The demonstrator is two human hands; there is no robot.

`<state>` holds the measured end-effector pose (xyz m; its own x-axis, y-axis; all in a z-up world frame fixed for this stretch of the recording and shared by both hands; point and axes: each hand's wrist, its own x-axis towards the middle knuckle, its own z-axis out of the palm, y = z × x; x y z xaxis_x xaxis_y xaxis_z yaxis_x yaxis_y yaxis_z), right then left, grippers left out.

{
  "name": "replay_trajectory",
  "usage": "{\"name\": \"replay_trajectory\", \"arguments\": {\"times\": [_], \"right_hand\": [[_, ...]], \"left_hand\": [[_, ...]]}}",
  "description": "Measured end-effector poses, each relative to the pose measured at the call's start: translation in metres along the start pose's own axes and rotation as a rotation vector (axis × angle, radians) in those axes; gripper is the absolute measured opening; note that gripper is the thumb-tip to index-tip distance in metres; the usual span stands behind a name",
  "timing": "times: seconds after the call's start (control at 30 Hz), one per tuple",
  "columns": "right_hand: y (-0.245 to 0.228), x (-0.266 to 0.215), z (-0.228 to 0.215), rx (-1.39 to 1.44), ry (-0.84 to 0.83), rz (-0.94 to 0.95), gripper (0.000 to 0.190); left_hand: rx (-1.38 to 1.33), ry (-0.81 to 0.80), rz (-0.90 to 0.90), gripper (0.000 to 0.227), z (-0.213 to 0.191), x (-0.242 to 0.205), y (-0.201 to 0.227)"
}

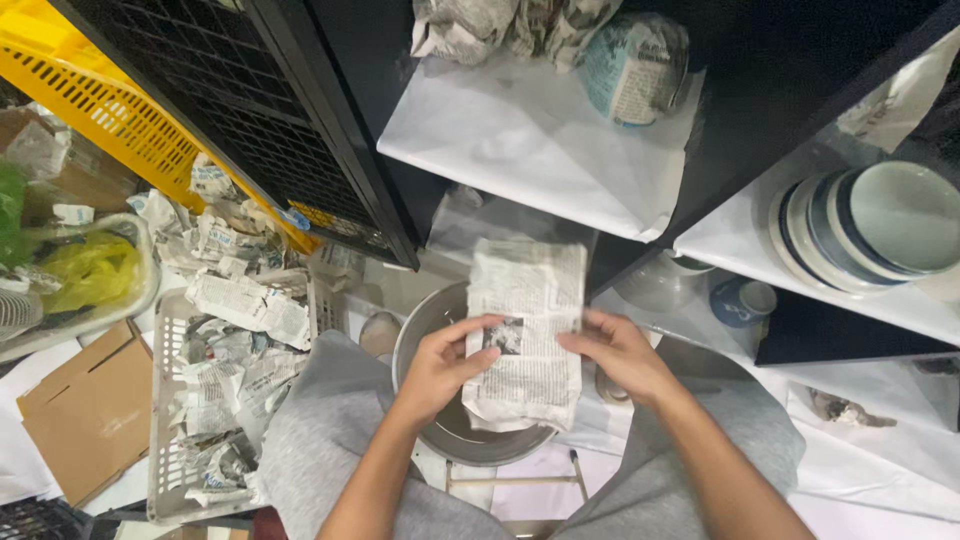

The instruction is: The person unwraps newspaper-wrapped ceramic items one by one, revealing bowls and mugs, and places them on a nearby shelf. The person handles each item individually, removes the paper, and sets the unwrapped ceramics aside.

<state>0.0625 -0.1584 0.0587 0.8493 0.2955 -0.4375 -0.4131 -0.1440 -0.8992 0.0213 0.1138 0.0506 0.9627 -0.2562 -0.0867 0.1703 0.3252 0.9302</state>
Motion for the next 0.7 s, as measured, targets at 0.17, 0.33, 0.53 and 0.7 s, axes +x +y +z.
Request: {"name": "replay_trajectory", "arguments": {"times": [0.17, 0.33, 0.53, 0.7], "right_hand": [[0.002, -0.002, 0.007, 0.164, 0.1, -0.305, 0.057], [-0.011, -0.011, 0.009, -0.102, -0.024, -0.352, 0.058], [-0.016, -0.014, 0.017, -0.27, -0.04, -0.397, 0.07], [-0.002, -0.005, 0.008, -0.526, 0.067, -0.414, 0.038]], "left_hand": [[0.009, -0.008, -0.031, 0.062, 0.003, 0.002, -0.003], [0.158, 0.094, -0.02, 0.073, 0.012, 0.0, 0.012], [0.565, 0.207, 0.139, 0.056, 0.013, -0.005, 0.017], [0.78, 0.256, 0.194, 0.031, 0.002, -0.005, 0.009]]}}
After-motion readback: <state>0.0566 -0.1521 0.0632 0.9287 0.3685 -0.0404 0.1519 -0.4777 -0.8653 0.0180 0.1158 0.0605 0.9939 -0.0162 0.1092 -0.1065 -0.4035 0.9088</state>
